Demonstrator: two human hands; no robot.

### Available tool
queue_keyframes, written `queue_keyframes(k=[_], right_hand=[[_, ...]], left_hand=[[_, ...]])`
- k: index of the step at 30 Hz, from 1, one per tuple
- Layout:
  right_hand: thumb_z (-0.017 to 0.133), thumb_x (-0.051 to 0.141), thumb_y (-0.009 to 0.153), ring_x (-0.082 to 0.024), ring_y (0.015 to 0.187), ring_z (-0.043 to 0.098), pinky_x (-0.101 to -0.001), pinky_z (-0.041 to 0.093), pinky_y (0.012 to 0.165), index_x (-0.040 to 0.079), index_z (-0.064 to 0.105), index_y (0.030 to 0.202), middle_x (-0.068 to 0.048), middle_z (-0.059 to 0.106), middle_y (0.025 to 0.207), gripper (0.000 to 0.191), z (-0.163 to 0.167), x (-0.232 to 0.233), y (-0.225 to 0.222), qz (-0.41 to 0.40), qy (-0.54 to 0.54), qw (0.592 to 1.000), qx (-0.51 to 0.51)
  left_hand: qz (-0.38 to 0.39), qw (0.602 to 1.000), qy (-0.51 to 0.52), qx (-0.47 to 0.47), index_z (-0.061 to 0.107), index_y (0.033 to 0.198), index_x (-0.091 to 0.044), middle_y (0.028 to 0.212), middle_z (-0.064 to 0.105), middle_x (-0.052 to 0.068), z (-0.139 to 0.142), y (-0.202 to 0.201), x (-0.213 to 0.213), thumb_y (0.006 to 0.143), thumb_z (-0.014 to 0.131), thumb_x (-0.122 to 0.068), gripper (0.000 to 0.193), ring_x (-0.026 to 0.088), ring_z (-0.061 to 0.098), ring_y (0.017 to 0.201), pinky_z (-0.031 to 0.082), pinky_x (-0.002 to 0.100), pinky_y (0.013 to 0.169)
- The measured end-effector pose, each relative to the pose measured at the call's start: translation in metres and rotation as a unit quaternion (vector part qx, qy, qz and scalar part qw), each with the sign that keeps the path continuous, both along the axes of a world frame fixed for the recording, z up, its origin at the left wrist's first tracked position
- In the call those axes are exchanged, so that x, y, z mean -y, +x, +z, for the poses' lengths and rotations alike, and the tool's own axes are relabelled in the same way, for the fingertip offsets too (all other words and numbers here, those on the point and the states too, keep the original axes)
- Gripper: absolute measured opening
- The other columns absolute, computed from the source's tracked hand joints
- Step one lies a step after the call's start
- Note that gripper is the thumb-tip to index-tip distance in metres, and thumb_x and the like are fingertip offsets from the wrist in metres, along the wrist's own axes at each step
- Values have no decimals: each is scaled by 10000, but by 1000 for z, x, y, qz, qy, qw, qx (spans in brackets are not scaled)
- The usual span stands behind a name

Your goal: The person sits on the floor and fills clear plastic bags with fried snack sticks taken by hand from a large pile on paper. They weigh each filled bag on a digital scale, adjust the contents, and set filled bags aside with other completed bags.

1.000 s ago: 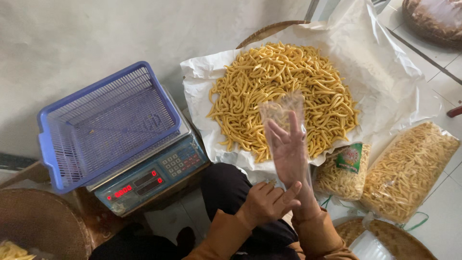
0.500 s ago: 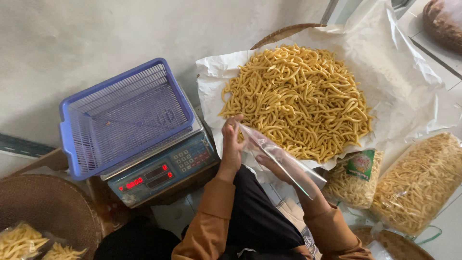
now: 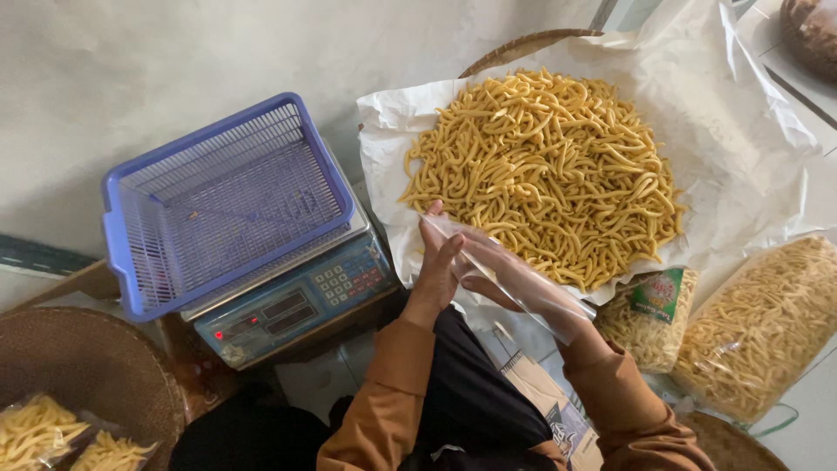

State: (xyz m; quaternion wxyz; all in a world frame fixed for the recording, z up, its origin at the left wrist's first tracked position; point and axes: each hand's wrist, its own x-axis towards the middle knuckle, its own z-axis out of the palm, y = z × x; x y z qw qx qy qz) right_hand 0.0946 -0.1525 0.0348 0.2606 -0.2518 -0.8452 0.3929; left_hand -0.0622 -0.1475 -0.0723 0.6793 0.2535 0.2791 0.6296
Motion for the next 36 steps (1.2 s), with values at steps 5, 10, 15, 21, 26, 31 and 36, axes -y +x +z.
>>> queue_keyframes(k=[5, 10, 15, 21, 26, 31, 36], right_hand=[[756, 122, 893, -350, 1398, 513, -441, 454, 1118, 83, 520, 1449, -181, 528, 1498, 605, 0, -17, -5, -35, 51, 998, 15], [724, 122, 922, -361, 1329, 549, -475, 442, 1094, 62, 619, 1378, -200, 617, 1407, 471, 4, -21, 21, -61, 115, 987, 97], [607, 45, 1052, -211, 1144, 705, -349, 583, 1024, 11, 683, 1281, -122, 731, 1234, 244, 20, -9, 119, -223, 30, 969, -105], [664, 296, 1101, -306, 1280, 569, -447, 553, 1012, 86, 500, 1451, -168, 565, 1373, 440, -44, -69, 206, -612, -109, 741, -253], [780, 617, 967, -428, 1466, 303, -647, 297, 1164, 139, 334, 1585, -259, 311, 1578, 900, -95, -96, 184, -722, -49, 689, 44], [883, 601, 809, -447, 1462, 286, -699, 199, 1155, 228, 310, 1601, -236, 311, 1586, 1047, -112, -109, 133, -677, 12, 720, 153], [937, 578, 778, -498, 1382, 351, -660, 335, 1075, 204, 352, 1591, -307, 358, 1535, 1069, -111, -117, 119, -666, 140, 713, 170]], left_hand=[[91, 992, -81, 23, 205, 1623, -150, 1575, 343, 230, -12, 14, -23, 864, 771, -299, 959, 375, 433, 1388, 480, 477, 955], [196, 944, -184, 193, 163, 1549, -277, 1591, 320, 81, -13, 3, -49, 787, 779, -381, 986, 397, 436, 1407, 486, 571, 1073], [171, 940, -200, 217, 265, 1575, -255, 1591, 285, 80, -17, -14, -46, 694, 791, -585, 1077, 418, 408, 1414, 477, 684, 1025], [165, 933, -204, 245, 195, 1587, -352, 1582, 274, 85, -14, -10, -46, 679, 761, -666, 1115, 446, 386, 1426, 481, 719, 1004], [141, 939, -181, 256, 158, 1601, -274, 1577, 357, 154, -12, -8, -44, 708, 708, -728, 1143, 459, 411, 1396, 486, 699, 969], [137, 940, -191, 249, 250, 1569, -235, 1546, 400, 125, -7, -6, -43, 722, 668, -758, 1079, 426, 466, 1354, 495, 643, 1008], [124, 944, -160, 260, 404, 1513, -191, 1458, 502, 98, -5, -2, -44, 740, 672, -758, 996, 361, 514, 1282, 507, 619, 990]])
